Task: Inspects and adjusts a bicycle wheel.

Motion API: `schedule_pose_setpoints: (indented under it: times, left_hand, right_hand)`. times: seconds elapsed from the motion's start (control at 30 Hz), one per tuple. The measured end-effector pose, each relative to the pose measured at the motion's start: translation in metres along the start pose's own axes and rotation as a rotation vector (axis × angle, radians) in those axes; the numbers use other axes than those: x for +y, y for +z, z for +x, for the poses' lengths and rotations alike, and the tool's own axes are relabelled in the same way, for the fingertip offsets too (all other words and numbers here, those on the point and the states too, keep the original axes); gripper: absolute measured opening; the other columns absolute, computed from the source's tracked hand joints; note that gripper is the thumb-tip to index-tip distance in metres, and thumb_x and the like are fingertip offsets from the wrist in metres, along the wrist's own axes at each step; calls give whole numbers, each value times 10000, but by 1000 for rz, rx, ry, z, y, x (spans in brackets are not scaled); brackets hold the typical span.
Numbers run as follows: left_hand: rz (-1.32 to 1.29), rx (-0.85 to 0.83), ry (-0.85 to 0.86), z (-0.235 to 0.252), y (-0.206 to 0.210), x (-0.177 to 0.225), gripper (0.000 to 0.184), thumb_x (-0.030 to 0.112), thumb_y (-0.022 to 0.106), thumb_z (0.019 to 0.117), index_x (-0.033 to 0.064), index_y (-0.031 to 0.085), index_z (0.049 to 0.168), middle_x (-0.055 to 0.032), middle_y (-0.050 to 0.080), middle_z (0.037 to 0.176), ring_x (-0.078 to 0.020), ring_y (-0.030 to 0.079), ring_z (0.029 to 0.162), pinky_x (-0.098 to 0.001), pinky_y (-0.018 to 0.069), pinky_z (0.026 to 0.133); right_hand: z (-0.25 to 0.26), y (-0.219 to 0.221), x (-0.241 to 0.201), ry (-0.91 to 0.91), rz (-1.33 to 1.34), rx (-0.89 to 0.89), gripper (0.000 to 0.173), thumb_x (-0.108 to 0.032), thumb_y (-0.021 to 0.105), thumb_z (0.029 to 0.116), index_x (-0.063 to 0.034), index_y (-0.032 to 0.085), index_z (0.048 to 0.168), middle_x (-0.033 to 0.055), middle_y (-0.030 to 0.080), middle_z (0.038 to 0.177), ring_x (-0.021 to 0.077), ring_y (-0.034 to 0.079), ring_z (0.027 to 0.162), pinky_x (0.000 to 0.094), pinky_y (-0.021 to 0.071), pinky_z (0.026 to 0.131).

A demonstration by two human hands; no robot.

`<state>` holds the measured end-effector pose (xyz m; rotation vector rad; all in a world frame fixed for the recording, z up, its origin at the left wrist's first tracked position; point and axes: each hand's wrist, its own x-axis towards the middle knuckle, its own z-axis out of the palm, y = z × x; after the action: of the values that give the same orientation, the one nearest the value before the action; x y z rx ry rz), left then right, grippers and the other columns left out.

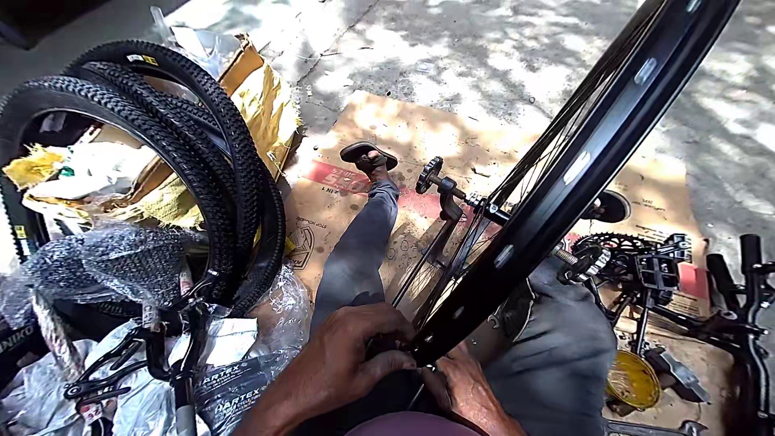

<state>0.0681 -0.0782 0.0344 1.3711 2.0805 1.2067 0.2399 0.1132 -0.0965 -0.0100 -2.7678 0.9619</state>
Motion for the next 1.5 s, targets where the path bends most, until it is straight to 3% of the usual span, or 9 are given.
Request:
schedule_pose_setpoints:
  times: [0.57, 0.73, 0.8, 0.9, 0.97, 1.03, 1.1, 1.23, 1.5]
  left_hand:
    - [177, -122, -13, -1, 9, -8, 280, 441, 614, 990, 194, 742, 955, 93, 690, 905, -10, 659, 874, -251, 570, 777]
    - [301, -262, -60, -3, 22, -19, 290, 388, 563, 1019, 152, 718, 956, -9, 707, 908, -155, 694, 876, -389, 568, 773]
    - [230, -213, -43, -4, 16, -16, 317, 419, 536, 1033, 172, 723, 968, 30, 701, 913, -98, 679, 894, -340, 564, 802]
    - [-168, 87, 36, 0, 0, 7, 348, 430, 521, 1055, 157, 738, 1065, 42, 715, 995, -74, 682, 938, -282, 588, 835]
    - [-397, 216, 76, 9, -16, 28, 419, 462, 605, 1004, 162, 673, 1289, -43, 695, 1259, -225, 682, 1124, -384, 594, 953]
    - [-363, 228, 103, 15, -26, 35, 632, 490, 732, 910, 181, 560, 1434, -64, 590, 1430, -298, 613, 1251, -459, 566, 1025]
    - [-231, 206, 71, 15, -21, 29, 599, 458, 814, 842, 190, 637, 1348, -5, 644, 1334, -229, 638, 1197, -433, 588, 988]
    - [-57, 121, 20, 3, 1, 5, 240, 421, 775, 887, 214, 754, 1006, 89, 711, 1074, -96, 657, 1089, -332, 580, 949]
    - [-139, 144, 24, 2, 5, 3, 211, 386, 741, 926, 175, 756, 932, 53, 728, 1026, -122, 689, 1043, -335, 607, 910]
  right_hand:
    - [0, 2, 2, -6, -1, -4, 325, -450, 553, 1021, -196, 751, 979, 47, 692, 1048, 222, 607, 1164, 377, 505, 992]
    - [1, 1, 2, -9, -3, -18, 327, -446, 548, 1021, -195, 749, 961, 46, 688, 1045, 227, 605, 1163, 376, 498, 1000]
    - [1, 1, 2, -12, 6, -16, 329, -445, 544, 1027, -193, 743, 953, 42, 684, 1034, 223, 606, 1150, 372, 503, 987]
    - [0, 2, 4, -11, 5, -23, 324, -447, 537, 1028, -199, 734, 960, 39, 682, 1022, 225, 611, 1131, 379, 511, 963]
    - [-2, 2, 2, 0, 3, -30, 332, -457, 541, 1025, -195, 736, 961, 44, 689, 1034, 229, 616, 1138, 384, 515, 966]
    - [0, 1, 0, -2, -4, -15, 323, -447, 561, 1013, -185, 733, 934, 47, 698, 1031, 232, 622, 1141, 383, 516, 973]
    - [0, 0, -1, -7, -7, -10, 325, -445, 565, 1012, -180, 725, 915, 50, 697, 1017, 235, 627, 1134, 385, 522, 965]
    - [0, 0, 1, 12, 8, -36, 328, -456, 545, 1023, -195, 734, 958, 43, 688, 1031, 230, 613, 1151, 398, 515, 965]
    - [1, 2, 0, 12, -8, -41, 335, -463, 534, 1024, -200, 737, 984, 40, 688, 1076, 229, 603, 1170, 386, 513, 973]
